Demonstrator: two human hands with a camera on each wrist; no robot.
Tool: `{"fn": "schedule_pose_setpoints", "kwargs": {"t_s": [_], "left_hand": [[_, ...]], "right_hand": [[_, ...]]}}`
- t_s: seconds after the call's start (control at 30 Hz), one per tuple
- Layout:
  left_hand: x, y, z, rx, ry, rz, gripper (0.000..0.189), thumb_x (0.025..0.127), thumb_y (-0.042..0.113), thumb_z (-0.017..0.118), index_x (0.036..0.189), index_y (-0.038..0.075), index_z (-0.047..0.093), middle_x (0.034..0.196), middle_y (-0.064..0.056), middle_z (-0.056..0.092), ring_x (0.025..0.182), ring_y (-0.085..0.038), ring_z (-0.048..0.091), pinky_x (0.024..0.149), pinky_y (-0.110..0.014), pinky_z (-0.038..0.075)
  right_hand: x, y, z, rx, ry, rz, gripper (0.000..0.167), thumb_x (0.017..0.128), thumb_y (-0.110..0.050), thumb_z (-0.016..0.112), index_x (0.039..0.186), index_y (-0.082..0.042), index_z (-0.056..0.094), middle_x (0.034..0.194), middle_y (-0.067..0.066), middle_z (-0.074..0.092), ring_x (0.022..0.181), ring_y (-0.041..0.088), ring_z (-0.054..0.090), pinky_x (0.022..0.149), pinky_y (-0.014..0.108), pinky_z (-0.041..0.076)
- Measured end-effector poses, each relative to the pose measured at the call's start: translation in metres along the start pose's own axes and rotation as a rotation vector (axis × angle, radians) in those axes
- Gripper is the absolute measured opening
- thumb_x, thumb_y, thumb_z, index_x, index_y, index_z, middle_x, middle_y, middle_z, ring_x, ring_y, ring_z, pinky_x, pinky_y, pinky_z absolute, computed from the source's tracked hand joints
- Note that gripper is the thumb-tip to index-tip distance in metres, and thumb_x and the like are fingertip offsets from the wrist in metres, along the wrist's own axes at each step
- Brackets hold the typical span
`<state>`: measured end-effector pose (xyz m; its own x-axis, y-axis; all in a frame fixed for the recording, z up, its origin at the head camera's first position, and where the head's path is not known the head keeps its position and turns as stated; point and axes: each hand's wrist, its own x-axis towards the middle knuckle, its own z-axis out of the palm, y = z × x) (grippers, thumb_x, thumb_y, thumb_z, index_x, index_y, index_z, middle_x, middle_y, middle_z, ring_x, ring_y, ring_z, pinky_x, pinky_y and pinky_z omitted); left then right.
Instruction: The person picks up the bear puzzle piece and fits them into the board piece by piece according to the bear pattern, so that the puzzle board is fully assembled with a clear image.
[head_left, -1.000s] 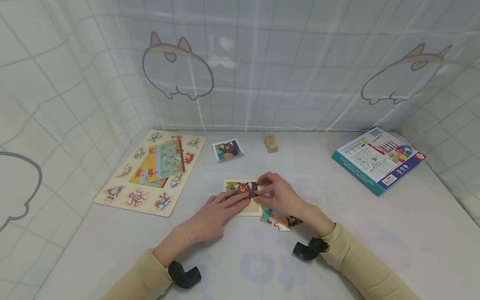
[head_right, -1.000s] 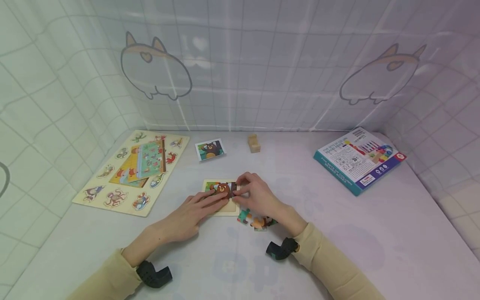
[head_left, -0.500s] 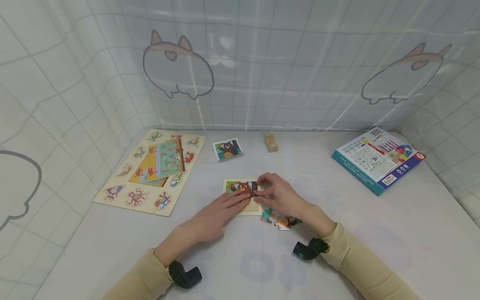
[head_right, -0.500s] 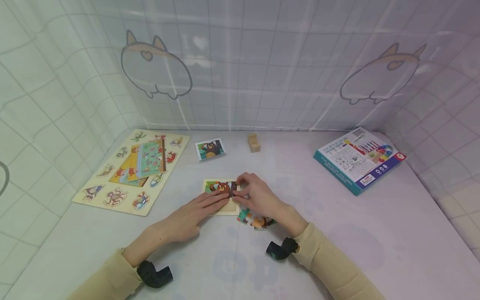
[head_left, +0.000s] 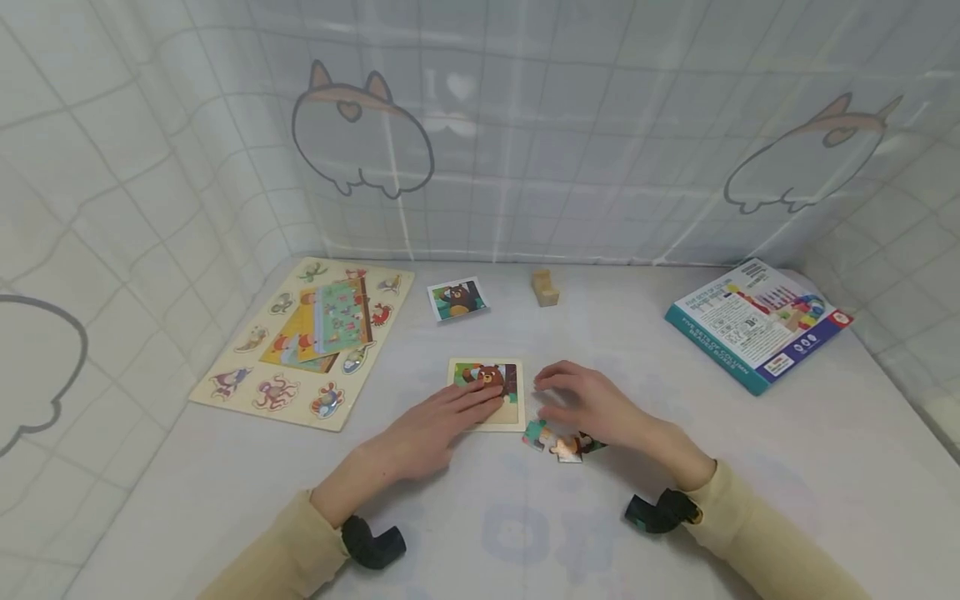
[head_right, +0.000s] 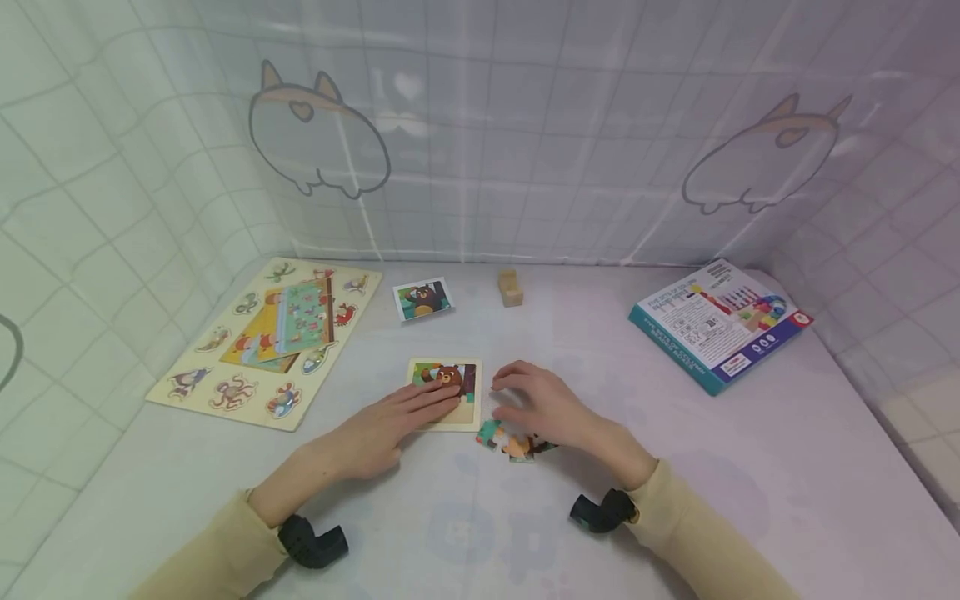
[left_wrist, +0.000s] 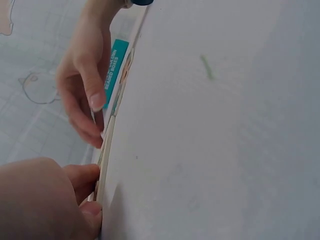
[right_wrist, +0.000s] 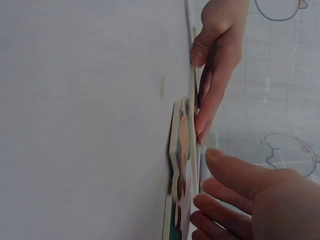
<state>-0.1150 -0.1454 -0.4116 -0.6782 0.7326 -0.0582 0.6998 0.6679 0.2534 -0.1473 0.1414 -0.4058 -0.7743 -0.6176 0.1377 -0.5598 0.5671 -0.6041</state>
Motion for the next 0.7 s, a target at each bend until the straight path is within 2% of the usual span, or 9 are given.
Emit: {"fn": "schedule_pose_setpoints", "kwargs": {"t_s": [0.1,0.23,0.4,0.57,0.7], "left_hand": [[0.002,-0.001,0.000,-0.007,-0.006,-0.007,0.084,0.083,-0.011,0.054,0.159,0.017,0.030,0.167,0.005,0.022,0.154,-0.020,0.017,0.126,-0.041,0.018],[0.002,-0.001,0.000,-0.038,-0.001,0.005,0.086,0.081,-0.012,0.053,0.159,0.016,0.029,0.167,0.004,0.021,0.155,-0.023,0.016,0.126,-0.043,0.017],[0.000,-0.003,-0.001,-0.089,0.007,0.016,0.089,0.079,-0.015,0.052,0.159,0.014,0.028,0.167,0.002,0.020,0.155,-0.025,0.014,0.126,-0.046,0.015],[0.000,-0.004,0.001,-0.094,0.007,0.015,0.088,0.080,-0.016,0.051,0.159,0.014,0.027,0.168,0.003,0.018,0.155,-0.025,0.012,0.126,-0.048,0.014],[0.002,-0.004,0.002,-0.096,0.009,0.021,0.090,0.079,-0.016,0.051,0.160,0.014,0.025,0.168,0.003,0.015,0.155,-0.024,0.011,0.126,-0.048,0.014]], "right_hand": [[-0.007,0.001,0.000,0.018,-0.012,0.020,0.014,0.087,-0.024,0.080,0.095,-0.016,0.072,0.126,0.005,0.063,0.117,0.024,0.061,0.098,0.045,0.053],[-0.013,-0.002,0.005,0.035,-0.015,0.054,0.023,0.079,-0.034,0.086,0.082,-0.021,0.067,0.132,0.004,0.059,0.122,0.025,0.055,0.103,0.047,0.049],[-0.013,-0.007,0.011,-0.011,-0.013,0.082,0.033,0.072,-0.040,0.090,0.080,-0.023,0.062,0.136,0.002,0.053,0.126,0.024,0.050,0.107,0.046,0.047],[-0.013,-0.008,0.012,-0.030,-0.005,0.103,0.029,0.074,-0.036,0.089,0.079,-0.024,0.064,0.136,0.001,0.054,0.127,0.023,0.051,0.108,0.046,0.046],[-0.014,-0.005,0.011,-0.018,0.011,0.086,0.024,0.076,-0.033,0.088,0.080,-0.023,0.067,0.134,0.002,0.056,0.126,0.024,0.053,0.106,0.046,0.047]]}}
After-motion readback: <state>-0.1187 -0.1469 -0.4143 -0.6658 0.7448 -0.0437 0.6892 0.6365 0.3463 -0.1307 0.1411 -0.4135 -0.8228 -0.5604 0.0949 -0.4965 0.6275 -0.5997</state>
